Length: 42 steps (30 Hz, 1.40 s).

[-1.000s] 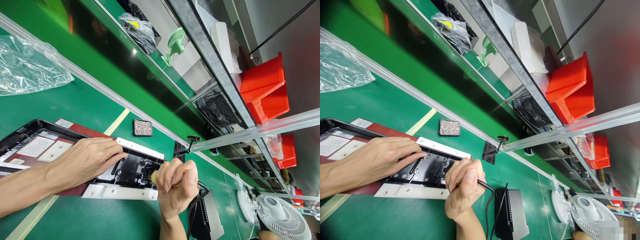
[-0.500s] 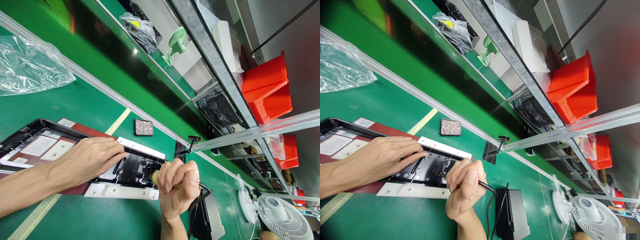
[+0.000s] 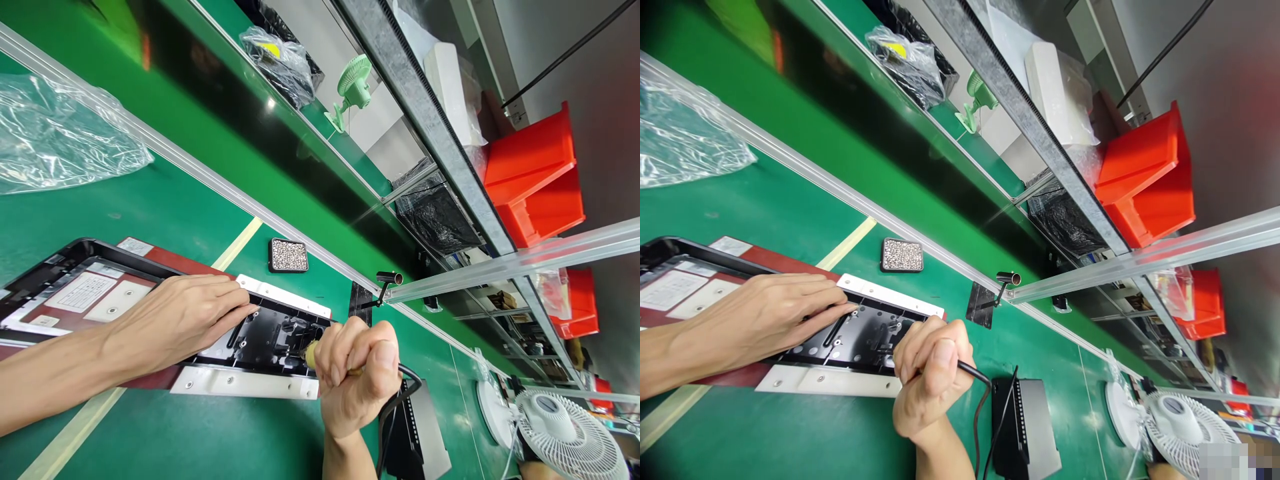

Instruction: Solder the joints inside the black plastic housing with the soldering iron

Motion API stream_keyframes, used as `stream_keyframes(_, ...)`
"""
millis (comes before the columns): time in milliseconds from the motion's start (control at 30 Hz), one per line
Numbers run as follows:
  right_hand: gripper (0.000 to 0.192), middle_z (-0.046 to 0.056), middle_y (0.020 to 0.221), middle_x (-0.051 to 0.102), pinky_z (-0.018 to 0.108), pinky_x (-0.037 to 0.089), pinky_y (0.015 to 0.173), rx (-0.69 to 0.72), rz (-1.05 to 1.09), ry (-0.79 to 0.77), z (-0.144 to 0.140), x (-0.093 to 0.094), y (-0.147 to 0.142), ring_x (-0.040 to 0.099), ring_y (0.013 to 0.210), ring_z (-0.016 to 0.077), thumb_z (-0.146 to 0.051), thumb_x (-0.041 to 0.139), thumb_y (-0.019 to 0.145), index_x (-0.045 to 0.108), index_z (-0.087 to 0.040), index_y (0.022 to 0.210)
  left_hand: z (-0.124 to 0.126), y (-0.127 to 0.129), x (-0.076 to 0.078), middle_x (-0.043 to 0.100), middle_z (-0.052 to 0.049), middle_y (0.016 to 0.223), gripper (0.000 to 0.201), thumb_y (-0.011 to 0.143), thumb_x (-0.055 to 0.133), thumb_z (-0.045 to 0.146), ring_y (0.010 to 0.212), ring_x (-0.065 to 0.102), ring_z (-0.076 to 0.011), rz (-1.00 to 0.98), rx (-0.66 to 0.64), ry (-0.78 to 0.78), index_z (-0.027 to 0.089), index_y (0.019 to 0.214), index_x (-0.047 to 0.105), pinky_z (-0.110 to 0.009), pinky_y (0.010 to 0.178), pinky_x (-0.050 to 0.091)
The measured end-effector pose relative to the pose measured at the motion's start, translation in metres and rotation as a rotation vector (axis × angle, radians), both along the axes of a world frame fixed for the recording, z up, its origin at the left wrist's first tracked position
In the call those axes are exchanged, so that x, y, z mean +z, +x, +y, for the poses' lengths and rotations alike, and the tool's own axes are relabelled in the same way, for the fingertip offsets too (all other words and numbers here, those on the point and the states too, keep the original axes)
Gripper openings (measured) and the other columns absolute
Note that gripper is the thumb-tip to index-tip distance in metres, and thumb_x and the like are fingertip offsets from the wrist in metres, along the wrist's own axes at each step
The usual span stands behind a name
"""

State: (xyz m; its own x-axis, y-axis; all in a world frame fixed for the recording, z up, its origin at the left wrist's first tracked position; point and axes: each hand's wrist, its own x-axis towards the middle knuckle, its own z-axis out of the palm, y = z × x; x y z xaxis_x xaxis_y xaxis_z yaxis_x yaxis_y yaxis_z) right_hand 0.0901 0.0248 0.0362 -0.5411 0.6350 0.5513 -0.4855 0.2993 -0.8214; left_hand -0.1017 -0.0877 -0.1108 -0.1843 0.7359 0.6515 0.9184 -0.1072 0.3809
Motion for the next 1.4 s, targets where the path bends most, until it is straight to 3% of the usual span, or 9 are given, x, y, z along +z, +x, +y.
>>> stream_keyframes(200,0.050,-0.011,0.060,0.032,0.014,0.031,0.041,-0.009,-0.004,0.003,0.0006,0.0004,0.0011,0.020,0.042,0.0066,-0.033,0.050,0.130,0.040,-0.025,0.081,-0.0009,-0.0001,0.0004,0.073,0.001,0.077,0.048,0.132,0.055,0.039,0.070,0.069,-0.0244,-0.075,-0.013,0.006,0.027,0.088,0.069,-0.046,0.069,0.045)
stream_keyframes(467,0.052,-0.010,0.060,0.031,0.013,0.032,0.043,0.014,0.014,-0.007,-0.0004,-0.0010,0.0003,0.022,0.043,0.0061,-0.038,0.052,0.131,0.042,-0.024,0.082,0.0005,0.0006,0.0042,0.070,0.002,0.074,0.050,0.132,0.052,0.037,0.067,0.069,-0.0242,-0.008,0.008,0.031,0.028,0.086,0.067,-0.046,0.068,0.049)
stream_keyframes(667,0.048,-0.010,0.060,0.031,0.014,0.031,0.043,0.010,0.015,-0.020,-0.0007,-0.0028,0.0027,0.021,0.043,0.0064,-0.030,0.049,0.129,0.041,-0.024,0.083,0.0027,-0.0004,0.0011,0.068,0.003,0.074,0.051,0.134,0.050,0.038,0.065,0.069,-0.0233,0.040,0.006,0.037,0.028,0.086,0.066,-0.045,0.068,0.049)
stream_keyframes(1033,0.054,-0.010,0.059,0.032,0.015,0.030,0.042,0.030,0.014,-0.016,0.0008,-0.0007,0.0023,0.024,0.044,0.0069,-0.041,0.056,0.132,0.042,-0.024,0.082,0.0016,-0.0013,-0.0011,0.069,0.003,0.076,0.048,0.133,0.055,0.038,0.068,0.066,-0.0237,-0.024,-0.015,0.062,0.028,0.088,0.069,-0.045,0.070,0.045)
stream_keyframes(1400,0.054,-0.010,0.058,0.032,0.015,0.030,0.042,0.037,0.021,-0.012,0.0009,0.0002,0.0002,0.023,0.043,0.0070,-0.040,0.055,0.132,0.042,-0.025,0.082,0.0028,-0.0008,0.0000,0.068,0.004,0.076,0.046,0.135,0.052,0.035,0.067,0.066,-0.0227,0.056,-0.009,0.063,0.028,0.092,0.066,-0.044,0.073,0.049)
